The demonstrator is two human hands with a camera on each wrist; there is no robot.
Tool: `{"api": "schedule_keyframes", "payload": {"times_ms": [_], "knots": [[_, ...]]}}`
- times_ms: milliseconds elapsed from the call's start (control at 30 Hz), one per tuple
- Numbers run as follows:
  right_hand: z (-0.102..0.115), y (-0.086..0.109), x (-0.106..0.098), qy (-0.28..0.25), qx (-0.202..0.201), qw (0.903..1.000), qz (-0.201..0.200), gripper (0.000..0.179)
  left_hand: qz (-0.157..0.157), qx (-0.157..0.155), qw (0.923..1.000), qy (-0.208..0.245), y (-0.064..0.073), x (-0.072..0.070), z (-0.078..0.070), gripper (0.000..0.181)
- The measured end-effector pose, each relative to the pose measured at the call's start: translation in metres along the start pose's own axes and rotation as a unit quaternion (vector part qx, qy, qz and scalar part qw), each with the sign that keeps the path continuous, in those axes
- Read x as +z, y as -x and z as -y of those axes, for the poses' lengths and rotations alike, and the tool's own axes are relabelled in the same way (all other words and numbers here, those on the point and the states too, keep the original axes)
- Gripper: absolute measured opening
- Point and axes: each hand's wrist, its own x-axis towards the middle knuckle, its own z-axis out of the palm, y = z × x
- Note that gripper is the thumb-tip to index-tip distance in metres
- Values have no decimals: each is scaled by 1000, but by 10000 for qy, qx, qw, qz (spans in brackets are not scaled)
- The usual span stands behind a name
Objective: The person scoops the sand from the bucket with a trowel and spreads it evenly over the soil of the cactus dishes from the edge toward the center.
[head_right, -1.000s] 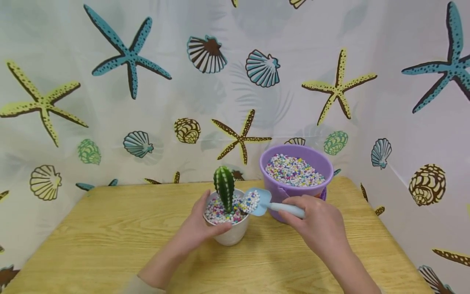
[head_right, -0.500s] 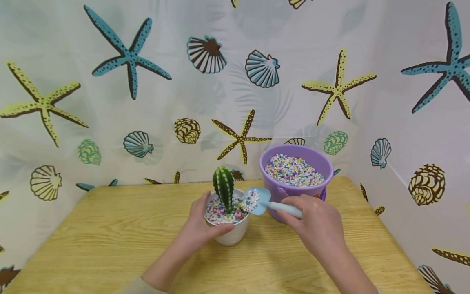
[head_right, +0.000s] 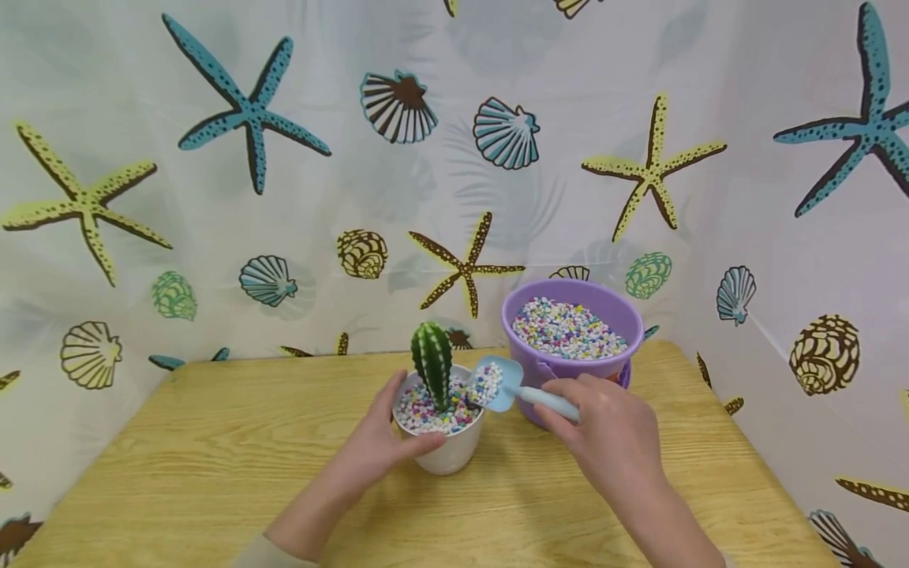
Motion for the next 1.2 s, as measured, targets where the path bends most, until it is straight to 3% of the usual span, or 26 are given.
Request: {"api": "schedule_keyframes", "payload": {"times_ms": [233,533,833,1200], "knots": [[0,1,3,171,-299,9990,-277,24,-282,110,9991,-310,4,7,1,132],[0,1,7,286,-519,9970,-488,24,-57,8,9999,-108,2,3,1,130],[-2,3,10,384,-652,9949,-670,25,-349,97,9985,-406,3,12,2,134],[1,3,14,477,-896,9906,-913,27,285,-111,9991,290,1,-5,5,128]]}}
